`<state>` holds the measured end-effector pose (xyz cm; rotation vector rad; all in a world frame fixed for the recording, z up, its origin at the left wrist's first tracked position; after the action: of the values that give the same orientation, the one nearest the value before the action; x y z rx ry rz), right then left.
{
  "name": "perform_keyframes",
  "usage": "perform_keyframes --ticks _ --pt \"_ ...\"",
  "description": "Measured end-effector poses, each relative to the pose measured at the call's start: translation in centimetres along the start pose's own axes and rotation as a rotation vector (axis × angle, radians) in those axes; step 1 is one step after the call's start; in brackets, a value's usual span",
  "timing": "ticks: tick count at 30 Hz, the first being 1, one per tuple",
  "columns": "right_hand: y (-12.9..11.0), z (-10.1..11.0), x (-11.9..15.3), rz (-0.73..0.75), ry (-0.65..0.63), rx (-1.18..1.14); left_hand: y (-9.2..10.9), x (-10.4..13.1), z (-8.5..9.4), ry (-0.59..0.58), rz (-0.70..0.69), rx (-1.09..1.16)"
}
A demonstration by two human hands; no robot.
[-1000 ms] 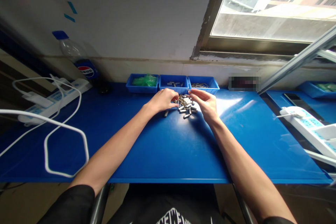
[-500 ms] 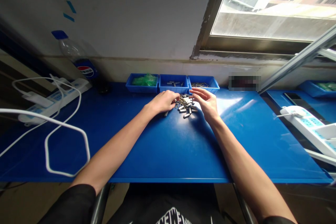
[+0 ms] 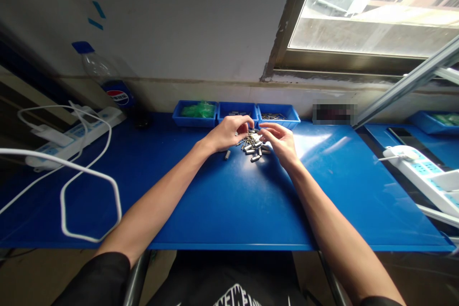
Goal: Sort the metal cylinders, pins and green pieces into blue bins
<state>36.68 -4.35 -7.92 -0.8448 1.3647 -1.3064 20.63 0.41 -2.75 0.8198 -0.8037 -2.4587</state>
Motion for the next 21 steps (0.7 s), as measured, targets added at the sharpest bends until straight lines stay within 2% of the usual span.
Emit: perform_keyframes --ticks 5,9,12,14,18,21 --pt "-0.1 -1.3 0.4 -0.031 -0.112 -0.013 0.9 -0.1 0.8 0.097 -0.036 0.095" --pt "-0.3 -1.4 0.5 -0.041 -0.137 -0.021 0.9 -0.1 0.6 0.101 -0.056 0.109" --pt "-0.1 -1.2 0.4 -0.054 -0.125 -0.001 0.4 -0.1 0.3 0.072 -0.021 0.059" --pt "0.1 -0.6 0.2 -0.04 -0.069 0.013 -0.3 0.0 0.0 0.027 0.034 -0.046" --pt "0.3 1.4 -0.3 0.055 0.129 -0.035 -1.9 0.4 -0.9 -0.1 0.115 -0.285" --pt "0.7 1.9 -0.5 0.066 0.167 -0.045 -2.6 0.8 -1.9 -0.182 0.123 -0.343"
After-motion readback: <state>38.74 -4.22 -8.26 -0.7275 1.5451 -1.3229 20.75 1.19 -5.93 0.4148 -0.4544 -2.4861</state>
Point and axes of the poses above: each hand's wrist, its own x-axis away from the middle knuckle, its own z-axis out of the back of the hand, y = z × x, the point moved 9 cm from there along -x, towards the middle knuckle, and after that the axes turned 2 degrees about x, right-handed, at the moved point
